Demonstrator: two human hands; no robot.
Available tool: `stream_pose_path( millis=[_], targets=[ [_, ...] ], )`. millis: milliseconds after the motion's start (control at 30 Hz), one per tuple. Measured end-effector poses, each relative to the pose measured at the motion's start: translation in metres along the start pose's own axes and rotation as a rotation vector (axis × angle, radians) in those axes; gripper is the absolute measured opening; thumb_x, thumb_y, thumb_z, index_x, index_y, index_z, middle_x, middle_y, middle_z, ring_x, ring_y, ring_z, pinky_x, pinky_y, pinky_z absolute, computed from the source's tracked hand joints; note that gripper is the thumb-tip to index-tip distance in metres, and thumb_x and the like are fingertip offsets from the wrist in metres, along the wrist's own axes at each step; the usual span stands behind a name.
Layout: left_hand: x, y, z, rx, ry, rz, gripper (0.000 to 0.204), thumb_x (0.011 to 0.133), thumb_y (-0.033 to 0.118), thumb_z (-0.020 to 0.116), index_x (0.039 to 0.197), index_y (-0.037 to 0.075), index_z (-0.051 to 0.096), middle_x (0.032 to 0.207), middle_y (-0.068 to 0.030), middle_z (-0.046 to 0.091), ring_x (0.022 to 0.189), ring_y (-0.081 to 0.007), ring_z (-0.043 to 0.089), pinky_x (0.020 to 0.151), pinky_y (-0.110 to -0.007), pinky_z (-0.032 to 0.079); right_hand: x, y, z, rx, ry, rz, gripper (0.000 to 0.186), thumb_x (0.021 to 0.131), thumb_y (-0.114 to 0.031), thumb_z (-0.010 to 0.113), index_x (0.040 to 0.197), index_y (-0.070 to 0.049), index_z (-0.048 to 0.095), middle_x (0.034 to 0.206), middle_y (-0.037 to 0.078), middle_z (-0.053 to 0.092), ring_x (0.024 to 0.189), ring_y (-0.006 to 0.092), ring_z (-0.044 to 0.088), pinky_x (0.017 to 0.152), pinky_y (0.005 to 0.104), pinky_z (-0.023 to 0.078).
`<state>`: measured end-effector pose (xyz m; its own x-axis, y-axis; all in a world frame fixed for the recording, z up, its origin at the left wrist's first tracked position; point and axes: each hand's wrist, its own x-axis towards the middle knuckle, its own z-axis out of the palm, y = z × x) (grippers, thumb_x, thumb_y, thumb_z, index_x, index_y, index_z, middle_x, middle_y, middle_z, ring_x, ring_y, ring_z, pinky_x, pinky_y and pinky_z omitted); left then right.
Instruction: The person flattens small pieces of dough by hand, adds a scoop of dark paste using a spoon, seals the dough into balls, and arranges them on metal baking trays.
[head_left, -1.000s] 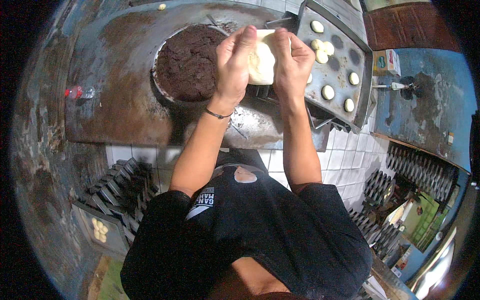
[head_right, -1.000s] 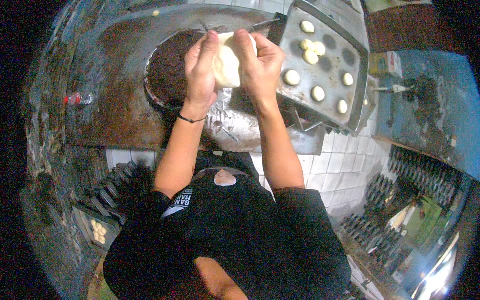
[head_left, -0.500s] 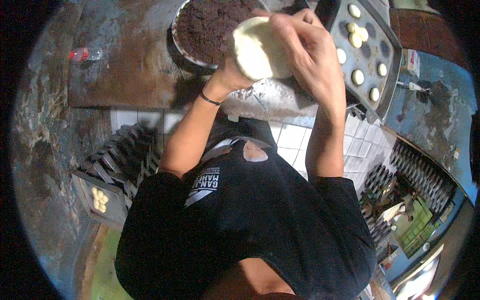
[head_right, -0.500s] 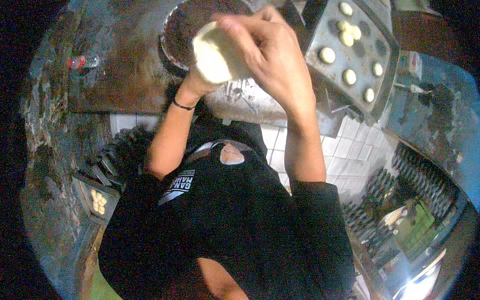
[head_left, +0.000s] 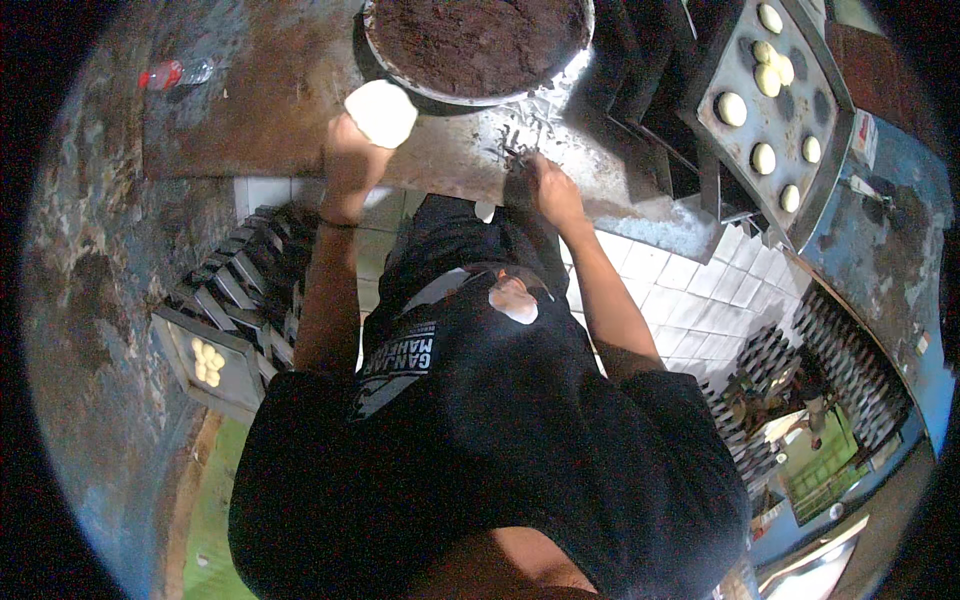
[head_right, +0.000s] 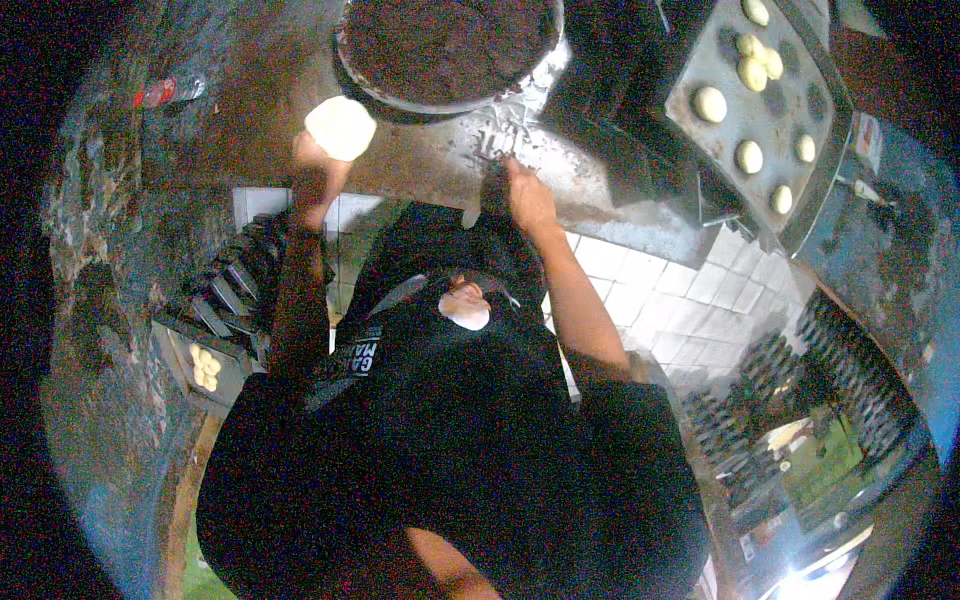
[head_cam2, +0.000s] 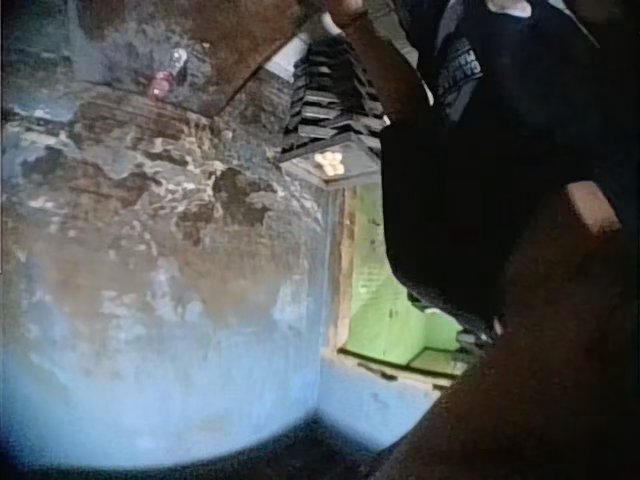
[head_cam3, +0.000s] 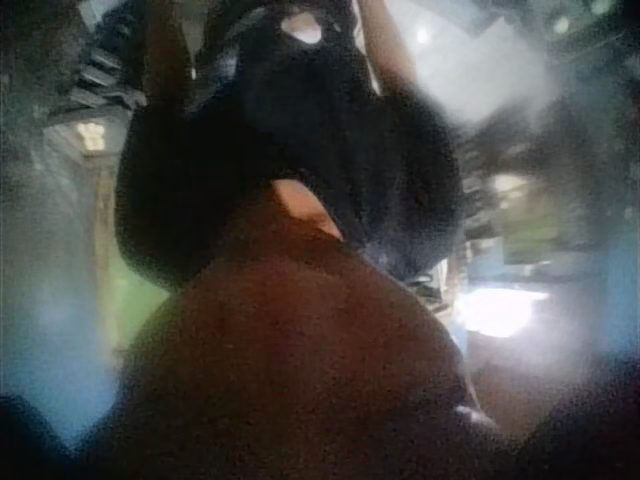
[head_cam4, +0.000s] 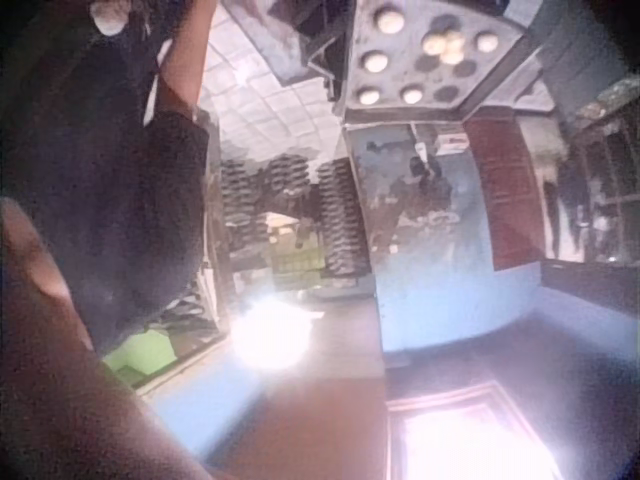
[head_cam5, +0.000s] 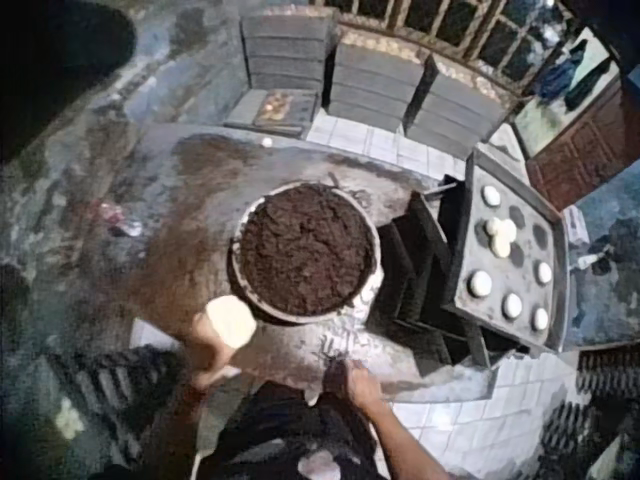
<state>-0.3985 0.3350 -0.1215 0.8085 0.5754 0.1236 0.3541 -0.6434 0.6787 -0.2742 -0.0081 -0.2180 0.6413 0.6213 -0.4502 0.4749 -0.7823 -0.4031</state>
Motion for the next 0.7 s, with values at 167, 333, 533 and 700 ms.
stream_pose_path(
  millis=[167,333,533,700],
  targets=[
    [0.003,0.004,-0.022,-0.074,-0.039,-0.097,0.033,0.080,0.023,0.085,0.105,0.004,0.075,0.101,-0.0156,0.077,0.095,-0.0348,0.074,0.083,-0.045,0.056,0.043,-0.091,-0.109,0.077,0.200,-0.294,0.036,0.092,-0.007,0.061,0.128,-0.008,0.056,0.110,0.021,0.066,0.096,0.0461,0.067,0.083,0.0528,0.057],
    [0.005,0.014,-0.009,-0.206,-0.003,-0.227,0.030,0.082,0.020,0.083,0.104,0.000,0.075,0.101,-0.0181,0.078,0.096,-0.0337,0.076,0.081,-0.041,0.058,0.099,-0.119,-0.122,-0.153,0.340,-0.389,0.036,0.090,-0.007,0.061,0.125,-0.012,0.061,0.108,0.017,0.064,0.100,0.0396,0.068,0.079,0.0485,0.059],
    [0.006,0.021,-0.015,-0.287,0.001,-0.305,0.031,0.082,0.019,0.083,0.105,0.000,0.075,0.103,-0.0186,0.077,0.097,-0.0323,0.076,0.083,-0.040,0.058,0.113,-0.127,-0.116,-0.361,0.250,-0.432,0.035,0.090,-0.009,0.059,0.123,-0.016,0.067,0.114,0.012,0.064,0.104,0.0326,0.069,0.078,0.0446,0.062],
    [0.005,-0.002,-0.011,-0.312,-0.024,-0.314,0.032,0.085,0.021,0.080,0.109,0.000,0.074,0.103,-0.0178,0.078,0.097,-0.0312,0.076,0.084,-0.040,0.058,0.119,-0.128,-0.130,-0.367,0.076,-0.422,0.040,0.087,-0.012,0.061,0.126,-0.018,0.069,0.116,0.014,0.068,0.101,0.0369,0.072,0.081,0.0487,0.061]
  ],
)
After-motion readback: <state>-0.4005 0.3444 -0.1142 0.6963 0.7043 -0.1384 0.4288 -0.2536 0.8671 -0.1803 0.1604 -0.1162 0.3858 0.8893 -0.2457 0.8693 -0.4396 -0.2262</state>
